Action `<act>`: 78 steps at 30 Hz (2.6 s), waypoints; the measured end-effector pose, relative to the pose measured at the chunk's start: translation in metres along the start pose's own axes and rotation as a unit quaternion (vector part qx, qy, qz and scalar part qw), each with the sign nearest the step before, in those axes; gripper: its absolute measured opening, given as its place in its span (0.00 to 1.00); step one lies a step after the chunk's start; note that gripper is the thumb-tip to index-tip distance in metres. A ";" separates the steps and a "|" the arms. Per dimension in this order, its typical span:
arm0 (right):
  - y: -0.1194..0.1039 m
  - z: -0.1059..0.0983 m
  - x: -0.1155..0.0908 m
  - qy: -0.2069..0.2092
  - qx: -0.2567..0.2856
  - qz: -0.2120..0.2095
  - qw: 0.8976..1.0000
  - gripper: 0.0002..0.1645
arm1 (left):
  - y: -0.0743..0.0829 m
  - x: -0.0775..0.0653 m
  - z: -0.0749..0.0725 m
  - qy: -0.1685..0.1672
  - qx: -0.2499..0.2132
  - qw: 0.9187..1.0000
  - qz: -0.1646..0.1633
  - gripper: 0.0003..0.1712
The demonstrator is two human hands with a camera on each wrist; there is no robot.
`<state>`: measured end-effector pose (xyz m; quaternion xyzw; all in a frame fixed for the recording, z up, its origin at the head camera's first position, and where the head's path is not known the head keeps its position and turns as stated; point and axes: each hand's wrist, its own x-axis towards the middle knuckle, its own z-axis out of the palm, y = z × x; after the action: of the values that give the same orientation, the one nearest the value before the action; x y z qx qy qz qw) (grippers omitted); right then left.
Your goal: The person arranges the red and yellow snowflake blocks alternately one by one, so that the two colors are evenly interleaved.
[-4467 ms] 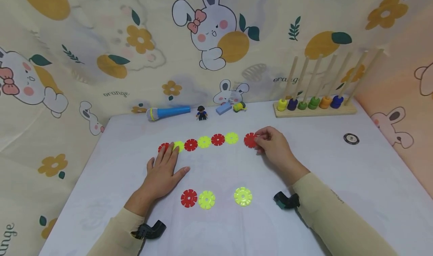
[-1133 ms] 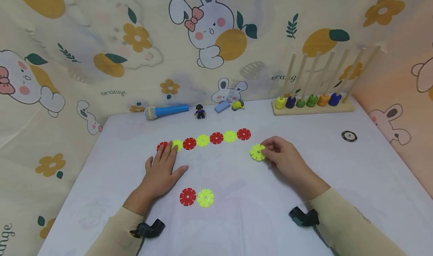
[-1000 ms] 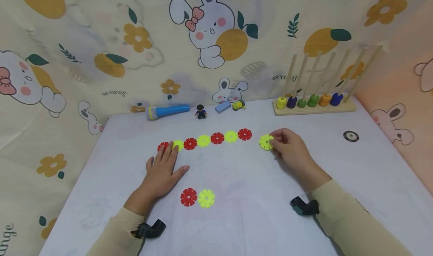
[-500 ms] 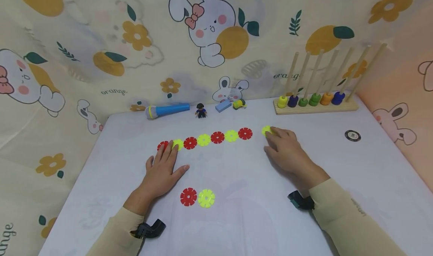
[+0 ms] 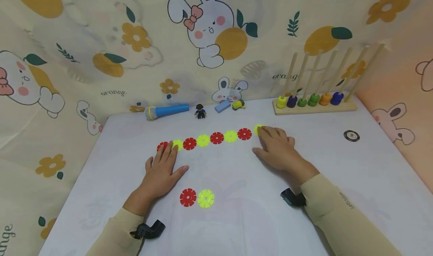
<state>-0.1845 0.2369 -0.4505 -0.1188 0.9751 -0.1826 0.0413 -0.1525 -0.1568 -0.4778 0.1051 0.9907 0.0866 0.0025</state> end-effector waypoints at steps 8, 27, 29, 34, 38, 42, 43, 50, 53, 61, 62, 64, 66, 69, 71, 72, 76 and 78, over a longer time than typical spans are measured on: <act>-0.003 0.000 -0.002 -0.008 0.001 -0.007 1.000 0.46 | -0.001 0.000 0.001 0.006 0.000 1.000 0.004 0.56; -0.007 0.002 -0.005 -0.001 0.010 -0.011 1.000 0.47 | -0.001 -0.001 0.001 0.001 0.001 1.000 0.002 0.55; -0.008 0.001 -0.004 0.011 0.036 -0.008 0.999 0.47 | 0.000 -0.001 0.001 0.004 0.001 1.000 0.003 0.55; -0.020 -0.001 -0.008 0.030 0.215 -0.009 0.976 0.43 | 0.000 -0.001 0.001 0.006 0.004 1.000 0.004 0.56; -0.046 0.006 -0.015 0.006 0.363 -0.058 0.930 0.36 | 0.000 -0.001 0.000 0.008 0.003 1.000 0.003 0.56; -0.086 0.023 -0.027 -0.041 0.411 -0.123 0.902 0.36 | 0.000 -0.001 0.000 0.006 0.004 1.000 0.002 0.56; -0.097 0.028 -0.031 -0.055 0.412 -0.133 0.900 0.37 | 0.000 -0.001 -0.001 0.005 0.003 1.000 0.002 0.56; -0.157 0.059 -0.047 -0.142 0.331 -0.185 0.914 0.49 | -0.001 -0.001 -0.002 0.003 0.004 1.000 -0.001 0.56; -0.174 0.069 -0.049 -0.118 0.229 -0.205 0.944 0.48 | -0.001 -0.001 -0.002 0.005 0.007 1.000 0.002 0.55; -0.187 0.075 -0.048 -0.070 0.151 -0.199 0.966 0.27 | -0.001 -0.001 -0.001 0.006 0.005 1.000 0.008 0.56; -0.187 0.074 -0.048 -0.076 0.169 -0.198 0.963 0.25 | -0.001 -0.002 -0.001 0.004 0.005 1.000 0.007 0.56; -0.183 0.069 -0.048 -0.087 0.213 -0.202 0.952 0.20 | -0.001 -0.002 -0.001 0.001 0.004 1.000 0.006 0.56; -0.176 0.063 -0.046 -0.097 0.264 -0.198 0.939 0.15 | 0.000 -0.001 -0.001 -0.002 0.003 1.000 0.006 0.56; -0.158 0.052 -0.041 -0.091 0.323 -0.177 0.925 0.13 | 0.001 0.000 -0.001 -0.006 0.004 1.000 0.003 0.56; -0.139 0.046 -0.036 -0.066 0.348 -0.146 0.924 0.16 | 0.002 0.000 -0.002 -0.008 0.005 1.000 0.000 0.56; -0.129 0.044 -0.033 -0.048 0.355 -0.129 0.925 0.16 | 0.002 0.000 -0.002 -0.009 0.005 1.000 -0.001 0.56; -0.080 0.030 -0.023 0.016 0.355 -0.045 0.934 0.16 | 0.002 0.001 0.000 -0.009 0.008 1.000 -0.001 0.56; -0.052 0.021 -0.019 0.042 0.351 0.004 0.935 0.16 | 0.003 0.001 0.000 -0.008 0.008 1.000 0.001 0.55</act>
<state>-0.1524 0.1875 -0.4501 -0.0855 0.8501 -0.5181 0.0400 -0.1526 -0.1541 -0.4776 0.1071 0.9911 0.0784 0.0092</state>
